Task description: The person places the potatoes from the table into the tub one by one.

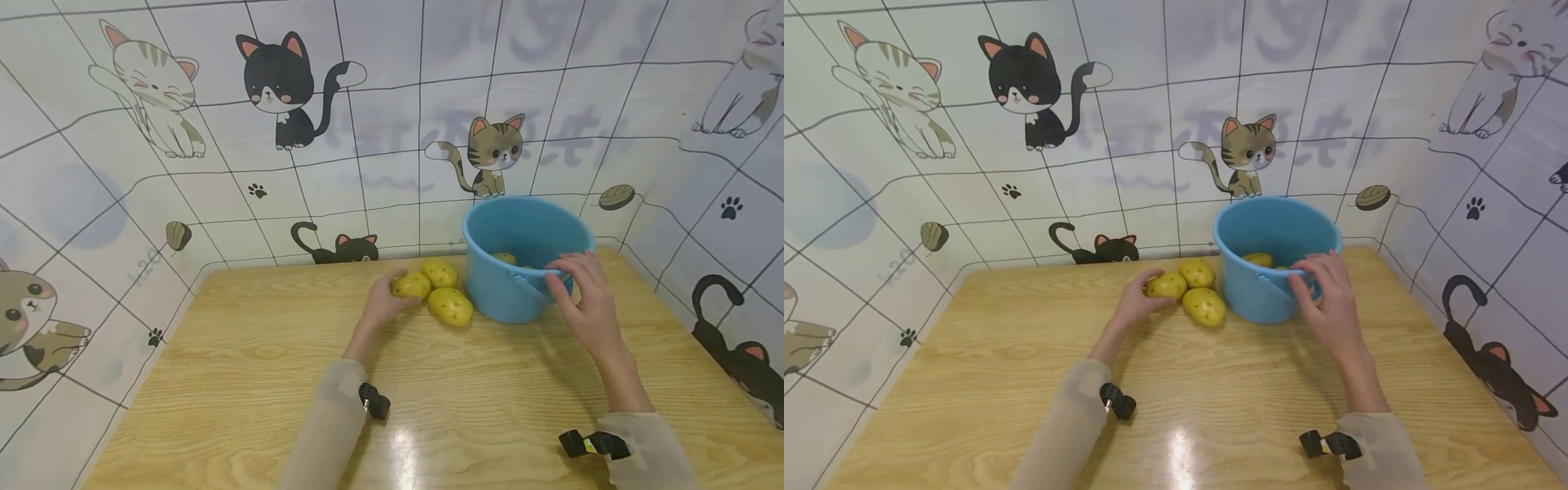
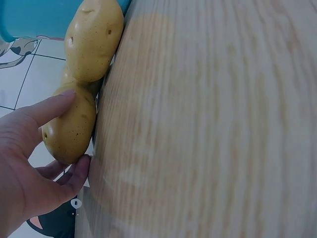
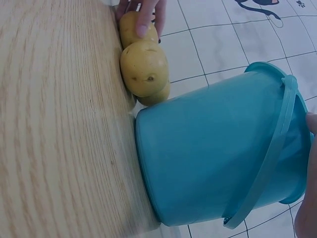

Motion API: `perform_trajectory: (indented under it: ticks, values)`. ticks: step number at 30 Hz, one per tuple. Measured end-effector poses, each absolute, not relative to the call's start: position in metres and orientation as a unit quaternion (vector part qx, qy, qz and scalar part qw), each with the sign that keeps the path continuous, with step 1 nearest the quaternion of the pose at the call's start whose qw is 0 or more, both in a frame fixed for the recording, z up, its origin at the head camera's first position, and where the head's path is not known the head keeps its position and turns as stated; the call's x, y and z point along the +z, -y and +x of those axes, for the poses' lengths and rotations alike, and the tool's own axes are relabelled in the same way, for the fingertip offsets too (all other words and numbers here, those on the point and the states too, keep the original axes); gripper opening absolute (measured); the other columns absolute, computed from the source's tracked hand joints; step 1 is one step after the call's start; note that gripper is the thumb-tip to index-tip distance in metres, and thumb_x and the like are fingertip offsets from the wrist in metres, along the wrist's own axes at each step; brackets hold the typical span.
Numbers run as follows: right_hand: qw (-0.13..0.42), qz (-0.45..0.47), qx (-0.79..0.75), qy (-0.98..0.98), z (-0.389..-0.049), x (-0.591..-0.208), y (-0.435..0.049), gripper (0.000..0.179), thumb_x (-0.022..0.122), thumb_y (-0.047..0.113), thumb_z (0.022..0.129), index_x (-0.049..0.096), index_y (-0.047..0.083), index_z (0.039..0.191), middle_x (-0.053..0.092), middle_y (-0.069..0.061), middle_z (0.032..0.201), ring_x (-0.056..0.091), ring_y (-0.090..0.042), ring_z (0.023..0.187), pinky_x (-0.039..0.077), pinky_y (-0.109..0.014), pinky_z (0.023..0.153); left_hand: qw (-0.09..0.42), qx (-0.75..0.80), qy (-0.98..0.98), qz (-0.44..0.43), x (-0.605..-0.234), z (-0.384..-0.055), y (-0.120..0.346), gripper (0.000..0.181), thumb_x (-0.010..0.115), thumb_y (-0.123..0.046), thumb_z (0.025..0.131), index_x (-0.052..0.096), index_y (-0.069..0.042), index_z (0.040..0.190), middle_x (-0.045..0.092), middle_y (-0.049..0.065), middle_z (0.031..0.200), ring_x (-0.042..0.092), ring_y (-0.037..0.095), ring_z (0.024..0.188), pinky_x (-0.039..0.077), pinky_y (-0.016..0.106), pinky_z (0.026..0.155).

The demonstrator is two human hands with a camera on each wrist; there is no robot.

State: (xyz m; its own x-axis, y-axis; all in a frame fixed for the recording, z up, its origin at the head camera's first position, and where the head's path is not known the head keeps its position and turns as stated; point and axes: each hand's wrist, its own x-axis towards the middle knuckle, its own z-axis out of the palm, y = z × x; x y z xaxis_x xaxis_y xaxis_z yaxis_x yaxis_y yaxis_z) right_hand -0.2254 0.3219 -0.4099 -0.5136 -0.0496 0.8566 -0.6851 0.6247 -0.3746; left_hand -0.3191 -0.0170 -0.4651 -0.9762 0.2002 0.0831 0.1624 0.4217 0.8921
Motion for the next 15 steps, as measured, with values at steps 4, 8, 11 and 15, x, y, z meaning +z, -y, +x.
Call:
perform_trajectory:
  ticks: [4, 8, 11, 15]
  values:
    - [0.434, 0.23, 0.365, 0.791, -0.2252, -0.4101, -0.3212, 0.035, 0.063, 0.03, 0.101, 0.069, -0.005, 0.101, 0.064, -0.021, 0.107, 0.053, -0.026, 0.115, 0.023, -0.058, 0.118, 0.013, 0.539, -0.837, 0.09, -0.4649, -0.317, 0.0171, 0.072, 0.086, -0.016, 0.081, 0.053, -0.005, 0.144, 0.05, 0.014, 0.149, 0.043, 0.033, 0.137, 0.034, 0.048, 0.114]
    - [0.431, 0.227, 0.365, 0.793, -0.2249, -0.4109, -0.3209, 0.036, 0.063, 0.031, 0.101, 0.069, -0.005, 0.101, 0.064, -0.021, 0.107, 0.052, -0.023, 0.116, 0.022, -0.055, 0.119, -0.003, 0.542, -0.837, 0.076, -0.4653, -0.3157, 0.0169, 0.071, 0.087, -0.019, 0.08, 0.056, -0.005, 0.142, 0.052, 0.015, 0.147, 0.046, 0.033, 0.135, 0.037, 0.048, 0.112]
    - [0.429, 0.226, 0.368, 0.793, -0.2249, -0.4115, -0.3207, 0.033, 0.063, 0.028, 0.101, 0.069, -0.005, 0.102, 0.063, -0.021, 0.108, 0.051, -0.022, 0.117, 0.021, -0.054, 0.12, -0.013, 0.548, -0.834, 0.063, -0.4646, -0.3152, 0.0165, 0.07, 0.087, -0.02, 0.08, 0.057, -0.006, 0.141, 0.054, 0.015, 0.144, 0.05, 0.033, 0.13, 0.041, 0.047, 0.109]
    - [0.429, 0.227, 0.369, 0.792, -0.2249, -0.4116, -0.3206, 0.03, 0.064, 0.025, 0.101, 0.069, -0.005, 0.102, 0.064, -0.02, 0.108, 0.051, -0.023, 0.117, 0.021, -0.054, 0.12, -0.026, 0.553, -0.831, 0.054, -0.4612, -0.3142, 0.0162, 0.07, 0.087, -0.022, 0.08, 0.058, -0.008, 0.142, 0.057, 0.014, 0.141, 0.054, 0.031, 0.123, 0.046, 0.046, 0.104]
